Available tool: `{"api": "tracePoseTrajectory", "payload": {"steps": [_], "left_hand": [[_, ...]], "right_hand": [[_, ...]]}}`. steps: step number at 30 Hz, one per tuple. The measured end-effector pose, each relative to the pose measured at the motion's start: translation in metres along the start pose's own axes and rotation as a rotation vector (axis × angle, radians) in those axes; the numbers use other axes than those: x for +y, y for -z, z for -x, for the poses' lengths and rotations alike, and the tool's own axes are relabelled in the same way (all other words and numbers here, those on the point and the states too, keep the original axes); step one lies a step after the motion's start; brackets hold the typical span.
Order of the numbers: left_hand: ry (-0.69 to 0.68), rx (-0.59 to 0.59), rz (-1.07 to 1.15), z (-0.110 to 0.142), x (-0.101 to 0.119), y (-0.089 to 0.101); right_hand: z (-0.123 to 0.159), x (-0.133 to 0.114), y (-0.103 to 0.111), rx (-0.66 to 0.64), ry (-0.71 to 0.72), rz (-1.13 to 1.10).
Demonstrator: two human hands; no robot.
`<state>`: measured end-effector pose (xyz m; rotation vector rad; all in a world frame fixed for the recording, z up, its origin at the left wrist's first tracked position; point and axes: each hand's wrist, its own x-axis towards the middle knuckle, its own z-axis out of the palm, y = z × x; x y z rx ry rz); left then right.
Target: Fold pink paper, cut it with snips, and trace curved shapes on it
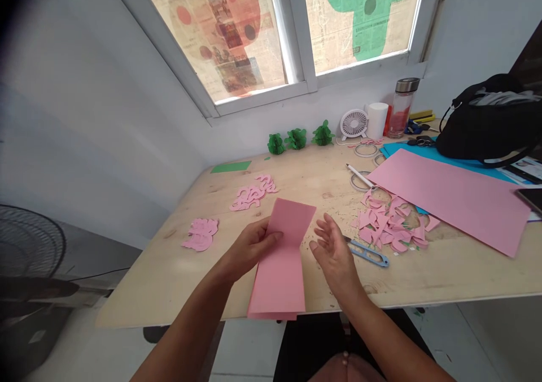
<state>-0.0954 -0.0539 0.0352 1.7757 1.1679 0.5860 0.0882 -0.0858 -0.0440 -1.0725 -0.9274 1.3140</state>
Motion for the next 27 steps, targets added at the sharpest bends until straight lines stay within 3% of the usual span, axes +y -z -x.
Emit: {"api": "tracePoseTrajectory", "payload": {"steps": [2, 5, 12, 22, 27], "left_hand": [[0.008, 0.055, 0.303, 0.003, -0.002, -0.010], [0.025, 0.100, 0.494, 0.006, -0.001, -0.024], [0.123, 0.253, 0.742, 0.009, 0.002, -0.050], [0.195, 0.330, 0.775, 0.010, 0.007, -0.069], [0.194, 0.294, 0.800, 0.008, 0.006, -0.072]], "right_hand": [[0.004, -0.009, -0.004, -0.096, -0.090, -0.065], [0.009, -0.018, -0.010, -0.221, -0.208, -0.124], [0.009, -0.020, -0.011, -0.158, -0.219, -0.027], [0.013, -0.013, -0.010, -0.127, -0.129, 0.069], [0.015, -0.016, -0.011, -0.125, -0.154, 0.056]]}}
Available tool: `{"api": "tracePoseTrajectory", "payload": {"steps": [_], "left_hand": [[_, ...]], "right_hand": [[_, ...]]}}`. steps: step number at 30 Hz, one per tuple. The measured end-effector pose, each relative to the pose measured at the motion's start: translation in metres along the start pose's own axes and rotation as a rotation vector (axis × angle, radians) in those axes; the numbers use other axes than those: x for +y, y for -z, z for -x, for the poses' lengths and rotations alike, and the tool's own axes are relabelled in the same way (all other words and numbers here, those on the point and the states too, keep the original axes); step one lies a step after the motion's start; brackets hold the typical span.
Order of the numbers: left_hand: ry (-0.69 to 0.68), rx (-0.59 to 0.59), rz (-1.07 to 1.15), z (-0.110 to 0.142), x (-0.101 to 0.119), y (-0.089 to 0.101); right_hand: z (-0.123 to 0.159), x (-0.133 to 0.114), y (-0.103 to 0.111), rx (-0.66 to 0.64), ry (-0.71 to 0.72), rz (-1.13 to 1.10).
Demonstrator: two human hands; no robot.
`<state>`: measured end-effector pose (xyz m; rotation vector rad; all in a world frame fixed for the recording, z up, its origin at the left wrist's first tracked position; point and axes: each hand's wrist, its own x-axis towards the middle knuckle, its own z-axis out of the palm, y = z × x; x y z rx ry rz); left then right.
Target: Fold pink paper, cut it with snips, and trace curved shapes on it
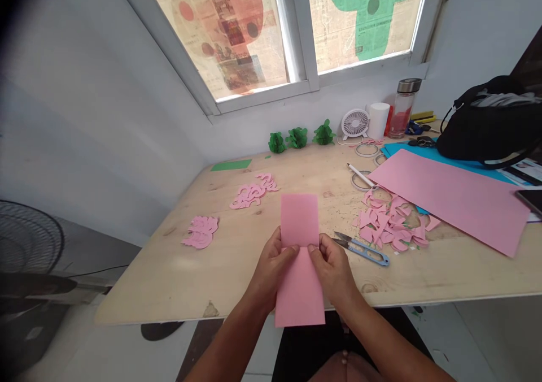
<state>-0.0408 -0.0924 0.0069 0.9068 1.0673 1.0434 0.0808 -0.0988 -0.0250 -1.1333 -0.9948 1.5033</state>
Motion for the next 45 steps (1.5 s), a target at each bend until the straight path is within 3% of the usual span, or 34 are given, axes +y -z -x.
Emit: {"api": "tracePoseTrajectory", "payload": {"steps": [3, 5, 9, 11, 14, 18, 25, 32, 34, 40, 43, 45], "left_hand": [[-0.073, -0.013, -0.036, -0.001, -0.005, 0.004], [-0.213, 0.077, -0.170, 0.000, -0.010, 0.013], [-0.752, 0.310, -0.758, 0.008, -0.017, 0.039], [-1.020, 0.279, -1.094, 0.012, -0.019, 0.049], [-1.216, 0.139, -1.425, 0.016, -0.019, 0.054], [-1.355, -0.020, -1.476, 0.014, -0.018, 0.052], [-1.314, -0.206, -1.350, 0.006, -0.023, 0.052], [-1.164, -0.209, -1.110, 0.000, -0.034, 0.058], [-1.110, -0.220, -1.082, 0.000, -0.036, 0.060], [-1.105, -0.278, -1.045, 0.001, -0.042, 0.060], [-1.090, -0.305, -1.037, 0.002, -0.043, 0.059], [-1.077, -0.311, -1.047, 0.003, -0.042, 0.059]], "right_hand": [[-0.001, -0.001, 0.002, -0.001, -0.031, -0.046], [-0.002, -0.002, 0.006, 0.006, -0.070, -0.076], [-0.005, -0.003, 0.013, 0.020, -0.127, -0.086], [-0.005, -0.003, 0.013, 0.000, -0.141, -0.093], [-0.005, -0.002, 0.011, -0.055, -0.148, -0.101], [-0.006, -0.001, 0.008, -0.097, -0.133, -0.056], [-0.010, -0.004, 0.011, -0.082, -0.112, 0.118], [-0.012, -0.010, 0.024, -0.128, -0.070, 0.255], [-0.010, -0.011, 0.038, -0.116, 0.009, 0.384], [0.005, -0.015, 0.089, 0.243, 0.348, 0.972], [0.008, -0.014, 0.106, 0.254, 0.512, 1.234], [0.007, -0.012, 0.113, 0.194, 0.528, 1.362]]}}
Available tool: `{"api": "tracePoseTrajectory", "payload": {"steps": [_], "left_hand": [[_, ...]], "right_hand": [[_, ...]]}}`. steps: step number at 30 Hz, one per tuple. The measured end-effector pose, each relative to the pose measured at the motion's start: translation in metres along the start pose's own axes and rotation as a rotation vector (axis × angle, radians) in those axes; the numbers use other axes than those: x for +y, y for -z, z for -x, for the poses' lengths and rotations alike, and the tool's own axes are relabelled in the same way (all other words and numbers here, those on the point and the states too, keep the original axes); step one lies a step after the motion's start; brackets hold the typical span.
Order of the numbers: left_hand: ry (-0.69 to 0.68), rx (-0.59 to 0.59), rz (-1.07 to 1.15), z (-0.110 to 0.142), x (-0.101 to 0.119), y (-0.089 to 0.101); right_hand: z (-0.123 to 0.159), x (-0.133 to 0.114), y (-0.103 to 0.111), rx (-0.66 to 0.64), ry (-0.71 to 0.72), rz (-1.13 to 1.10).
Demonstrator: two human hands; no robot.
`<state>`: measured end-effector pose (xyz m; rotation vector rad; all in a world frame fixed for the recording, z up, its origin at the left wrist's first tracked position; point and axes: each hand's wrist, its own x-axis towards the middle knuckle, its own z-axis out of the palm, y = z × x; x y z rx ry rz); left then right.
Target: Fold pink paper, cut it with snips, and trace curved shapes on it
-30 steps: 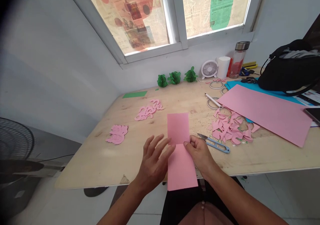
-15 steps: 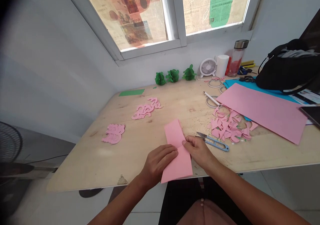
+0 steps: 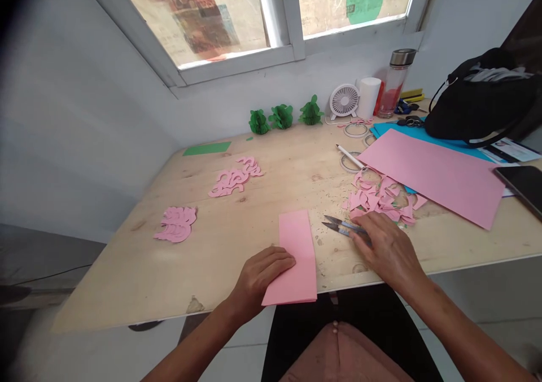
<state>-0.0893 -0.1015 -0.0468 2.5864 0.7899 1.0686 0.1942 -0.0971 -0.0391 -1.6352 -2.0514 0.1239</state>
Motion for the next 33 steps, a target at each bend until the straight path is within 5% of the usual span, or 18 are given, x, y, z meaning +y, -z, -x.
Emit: {"api": "tracePoseTrajectory", "payload": {"steps": [10, 17, 27, 33], "left_hand": [[0.103, -0.052, 0.089, -0.001, -0.002, 0.005], [0.329, -0.083, 0.207, -0.004, -0.007, 0.007], [0.496, -0.100, 0.362, -0.008, -0.008, 0.011], [0.517, -0.116, 0.379, -0.009, -0.009, 0.012]], "right_hand": [[-0.016, 0.007, -0.001, -0.223, 0.000, 0.037], [-0.018, 0.001, 0.006, -0.298, -0.038, 0.007], [-0.008, -0.003, 0.022, -0.527, -0.123, -0.471], [-0.011, -0.012, 0.019, -0.614, -0.031, -0.396]]}}
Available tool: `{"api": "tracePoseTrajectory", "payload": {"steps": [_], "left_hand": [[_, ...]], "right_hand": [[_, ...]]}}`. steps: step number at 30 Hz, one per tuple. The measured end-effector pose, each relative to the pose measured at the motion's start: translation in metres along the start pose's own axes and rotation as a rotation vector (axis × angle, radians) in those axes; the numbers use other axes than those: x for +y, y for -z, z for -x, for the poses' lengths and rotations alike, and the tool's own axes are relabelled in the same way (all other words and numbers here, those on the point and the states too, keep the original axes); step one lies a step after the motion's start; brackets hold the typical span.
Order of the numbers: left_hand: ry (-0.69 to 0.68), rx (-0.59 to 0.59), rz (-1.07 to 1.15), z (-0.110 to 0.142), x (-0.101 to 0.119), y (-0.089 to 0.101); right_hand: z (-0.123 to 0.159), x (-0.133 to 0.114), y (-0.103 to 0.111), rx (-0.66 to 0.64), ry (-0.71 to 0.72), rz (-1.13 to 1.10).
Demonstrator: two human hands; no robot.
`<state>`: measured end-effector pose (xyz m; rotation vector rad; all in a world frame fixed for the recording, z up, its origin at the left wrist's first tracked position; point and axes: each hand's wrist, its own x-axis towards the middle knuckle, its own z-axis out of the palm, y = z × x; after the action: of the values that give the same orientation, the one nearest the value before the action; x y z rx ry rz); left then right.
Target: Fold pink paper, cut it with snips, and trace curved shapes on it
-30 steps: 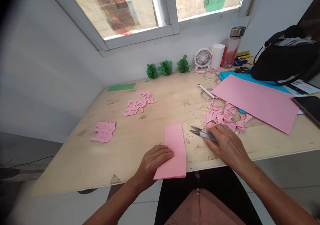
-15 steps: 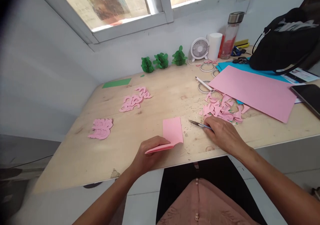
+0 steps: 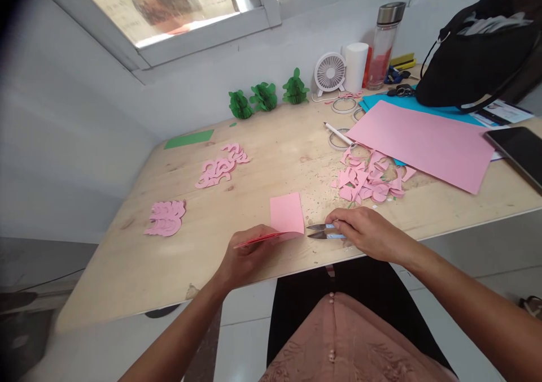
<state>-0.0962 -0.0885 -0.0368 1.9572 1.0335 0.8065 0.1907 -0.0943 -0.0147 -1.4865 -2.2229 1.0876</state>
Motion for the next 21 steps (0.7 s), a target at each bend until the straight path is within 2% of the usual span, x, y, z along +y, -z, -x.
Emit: {"api": "tracePoseTrajectory", "payload": {"steps": [5, 12, 21], "left_hand": [[0.025, -0.004, 0.009, 0.000, 0.001, 0.000], [0.051, -0.008, 0.011, -0.001, 0.002, 0.000], [0.066, -0.020, 0.031, -0.001, -0.001, -0.001]], "right_hand": [[-0.007, -0.005, -0.002, -0.051, 0.011, 0.020], [-0.012, -0.007, -0.003, -0.059, 0.017, -0.005], [-0.003, -0.011, 0.008, 0.000, -0.002, 0.023]]}}
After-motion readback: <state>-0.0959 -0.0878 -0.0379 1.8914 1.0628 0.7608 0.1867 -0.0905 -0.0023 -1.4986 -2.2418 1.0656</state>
